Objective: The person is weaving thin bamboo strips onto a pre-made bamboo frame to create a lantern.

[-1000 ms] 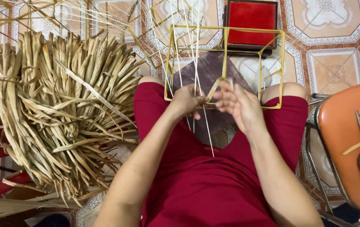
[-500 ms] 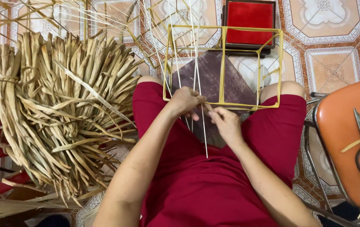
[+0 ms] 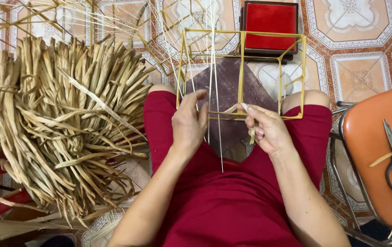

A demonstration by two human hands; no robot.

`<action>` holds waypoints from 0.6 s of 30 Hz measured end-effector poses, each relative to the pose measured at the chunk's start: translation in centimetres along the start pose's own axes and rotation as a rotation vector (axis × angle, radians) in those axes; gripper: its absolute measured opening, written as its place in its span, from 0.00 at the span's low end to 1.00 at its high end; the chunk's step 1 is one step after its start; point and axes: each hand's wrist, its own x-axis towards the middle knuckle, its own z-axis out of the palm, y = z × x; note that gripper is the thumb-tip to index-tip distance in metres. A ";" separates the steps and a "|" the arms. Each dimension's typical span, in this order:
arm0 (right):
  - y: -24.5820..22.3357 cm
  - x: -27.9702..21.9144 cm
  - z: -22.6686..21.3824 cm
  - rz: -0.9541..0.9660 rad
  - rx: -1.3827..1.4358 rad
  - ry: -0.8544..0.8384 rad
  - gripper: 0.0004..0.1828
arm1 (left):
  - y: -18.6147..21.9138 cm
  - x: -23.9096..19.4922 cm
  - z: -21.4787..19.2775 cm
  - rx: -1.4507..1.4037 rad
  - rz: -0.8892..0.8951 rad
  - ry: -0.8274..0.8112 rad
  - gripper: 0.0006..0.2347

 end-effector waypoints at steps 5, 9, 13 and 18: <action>0.2 0.9 0.4 0.041 0.189 -0.080 0.20 | 0.3 0.4 0.9 0.045 0.142 -0.140 0.23; 0.1 0.9 0.6 0.052 0.189 -0.058 0.20 | 1.7 3.9 0.5 -0.129 -0.174 -0.457 0.29; 0.0 1.3 0.5 0.041 0.156 -0.092 0.21 | 1.2 5.8 0.6 -0.490 -0.516 -0.666 0.17; -0.2 2.0 0.4 -0.036 0.029 -0.085 0.21 | 0.5 5.7 2.2 -0.381 -0.524 -0.670 0.12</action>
